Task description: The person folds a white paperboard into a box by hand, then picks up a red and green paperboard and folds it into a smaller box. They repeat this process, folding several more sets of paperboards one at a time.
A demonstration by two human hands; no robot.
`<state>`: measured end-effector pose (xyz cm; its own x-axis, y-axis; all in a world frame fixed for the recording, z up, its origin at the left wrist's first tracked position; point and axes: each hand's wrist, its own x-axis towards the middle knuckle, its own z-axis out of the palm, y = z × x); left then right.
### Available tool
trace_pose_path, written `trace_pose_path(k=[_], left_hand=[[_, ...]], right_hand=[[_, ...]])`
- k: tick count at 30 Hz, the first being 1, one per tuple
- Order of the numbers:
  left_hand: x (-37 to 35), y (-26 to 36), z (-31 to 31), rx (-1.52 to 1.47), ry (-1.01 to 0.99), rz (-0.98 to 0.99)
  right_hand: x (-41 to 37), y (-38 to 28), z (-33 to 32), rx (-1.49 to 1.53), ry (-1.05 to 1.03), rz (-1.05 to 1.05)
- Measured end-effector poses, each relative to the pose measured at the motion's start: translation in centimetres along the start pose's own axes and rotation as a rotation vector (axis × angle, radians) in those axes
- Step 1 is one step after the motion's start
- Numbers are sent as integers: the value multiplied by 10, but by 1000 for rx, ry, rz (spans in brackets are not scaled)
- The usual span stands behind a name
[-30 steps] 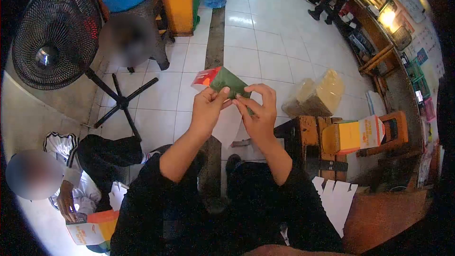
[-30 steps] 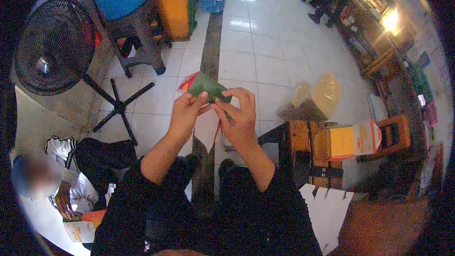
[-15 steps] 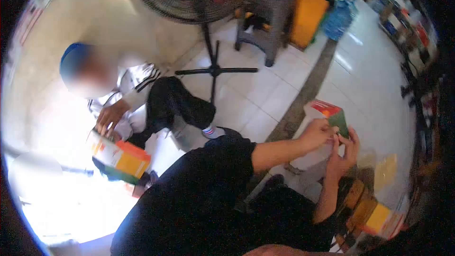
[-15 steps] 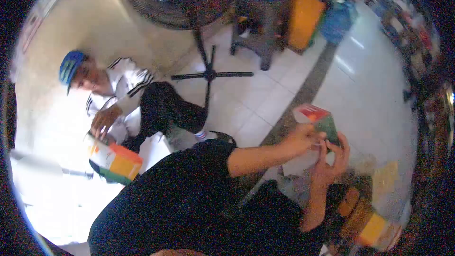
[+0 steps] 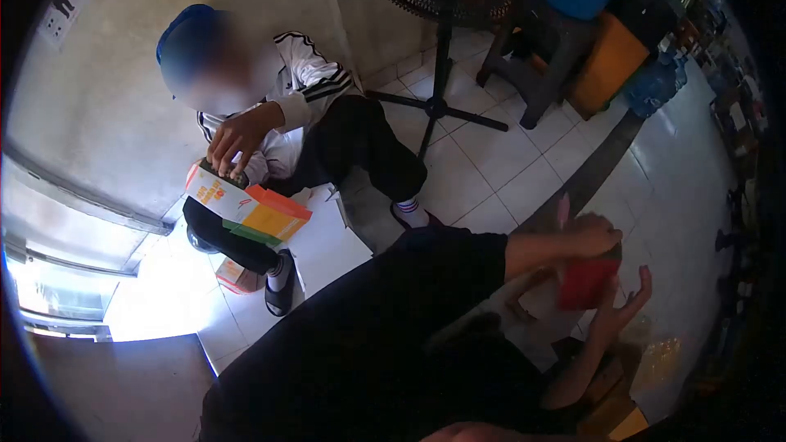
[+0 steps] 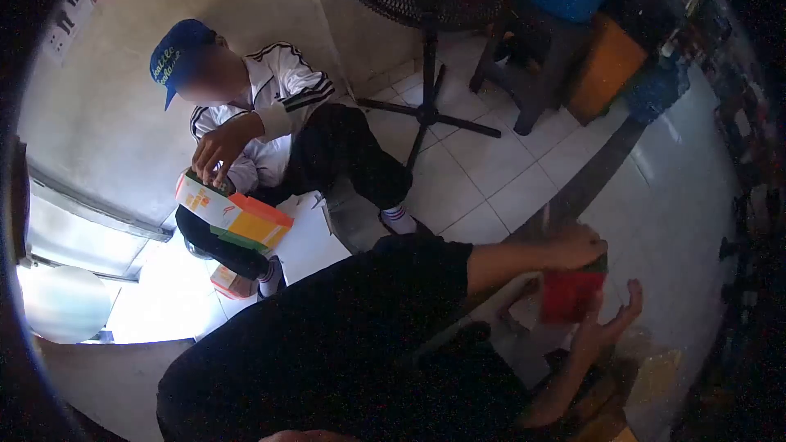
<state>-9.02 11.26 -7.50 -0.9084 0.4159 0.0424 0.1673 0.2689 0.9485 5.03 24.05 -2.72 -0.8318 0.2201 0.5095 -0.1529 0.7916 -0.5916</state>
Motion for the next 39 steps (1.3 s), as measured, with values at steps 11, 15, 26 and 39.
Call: trace_pose_path(k=[11, 15, 26, 39], left_hand=[[-26, 12, -60, 185, 131, 297], [-29, 33, -65, -291, 64, 204], [-39, 42, -82, -200, -183, 147], [-230, -378, -101, 1211, -604, 117]], right_hand=[[-21, -4, -10, 864, -910, 458], [-26, -3, -2, 353, -889, 332], [-60, 101, 68, -609, -895, 374], [-31, 36, 40, -55, -797, 302]])
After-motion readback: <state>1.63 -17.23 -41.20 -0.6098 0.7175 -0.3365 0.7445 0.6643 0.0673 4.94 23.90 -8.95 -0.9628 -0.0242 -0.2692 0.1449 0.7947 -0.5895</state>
